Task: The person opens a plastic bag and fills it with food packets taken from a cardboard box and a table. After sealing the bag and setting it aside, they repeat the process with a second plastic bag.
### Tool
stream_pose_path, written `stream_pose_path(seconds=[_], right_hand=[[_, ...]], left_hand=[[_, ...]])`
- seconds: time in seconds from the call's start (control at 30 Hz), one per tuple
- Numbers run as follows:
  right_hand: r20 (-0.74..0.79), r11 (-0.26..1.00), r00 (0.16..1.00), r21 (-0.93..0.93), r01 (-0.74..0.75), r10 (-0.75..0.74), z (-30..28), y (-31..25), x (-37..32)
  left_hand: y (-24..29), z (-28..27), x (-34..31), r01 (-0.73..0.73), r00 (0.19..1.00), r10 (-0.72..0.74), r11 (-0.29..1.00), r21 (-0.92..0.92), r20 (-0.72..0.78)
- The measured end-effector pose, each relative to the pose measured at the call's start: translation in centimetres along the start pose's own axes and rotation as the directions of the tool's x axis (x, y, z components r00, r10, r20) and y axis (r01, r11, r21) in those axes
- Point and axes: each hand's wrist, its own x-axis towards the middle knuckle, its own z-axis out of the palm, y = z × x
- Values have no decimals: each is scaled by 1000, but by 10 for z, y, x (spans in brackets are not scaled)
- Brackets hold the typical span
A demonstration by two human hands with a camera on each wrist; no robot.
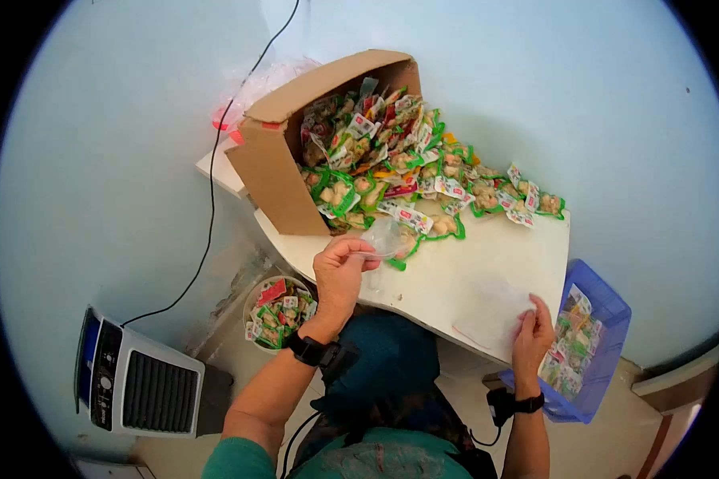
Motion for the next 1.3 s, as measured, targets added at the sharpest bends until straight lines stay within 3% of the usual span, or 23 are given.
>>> stream_pose_path(seconds=[0.07, 0.1, 0.17, 0.2, 0.3, 0.43, 0.47, 0.57, 0.6, 0.7, 0.73, 0.93, 1.03, 1.1, 1.2, 1.3], right_hand=[[22, 994, 996, -72, 83, -81, 3, 7, -5], [22, 983, 989, -110, 147, -146, 4, 6, 4], [19, 948, 964, -177, 263, -264, 8, 10, 3], [33, 964, 976, -154, 219, -216, 9, 15, 4], [47, 957, 975, -182, 224, -219, 7, 15, 6], [82, 972, 984, -162, 173, -161, 4, 11, 5], [68, 986, 991, -117, 121, -113, 4, 14, 5], [72, 990, 992, -91, 109, -102, 4, 22, 5], [70, 983, 987, -103, 152, -145, 4, 21, 6], [91, 988, 991, -104, 110, -101, 2, 12, 5], [92, 987, 991, -121, 107, -96, 3, 10, 5], [82, 997, 995, -47, 58, -54, 4, 11, 6], [92, 998, 996, -59, 14, -8, 2, 12, 7], [99, 998, 995, -63, 26, -20, 2, 9, 7], [102, 997, 994, -62, 50, -43, 2, 15, 9], [94, 996, 994, -73, 59, -52, 2, 14, 7]], left_hand=[[5, 8, 3, -187, 982, 188, 980, 74, -14], [13, 18, 11, -303, 948, 317, 924, 234, -22], [35, 29, 15, -476, 837, 547, 696, 538, 33], [52, 32, 19, -483, 826, 554, 604, 634, 102], [59, 34, 58, -510, 674, 731, 352, 785, 109], [61, 30, 113, -371, 709, 703, 441, 817, -57], [65, 29, 123, -287, 751, 651, 470, 835, -109], [68, 18, 158, -205, 753, 637, 469, 859, -167], [62, 11, 173, -188, 720, 664, 467, 864, -202], [61, -5, 205, -28, 779, 531, 560, 828, -333], [73, -1, 204, 186, 857, 264, 643, 743, -443], [-48, -92, 322, 398, 707, 168, 708, 583, -687], [-21, -65, 292, 399, 713, 27, 806, 437, -701], [14, -37, 256, 298, 776, -55, 910, 288, -628], [16, -59, 250, 76, 896, 45, 964, 254, -441], [29, -27, 226, 96, 777, 165, 923, 373, -607]])
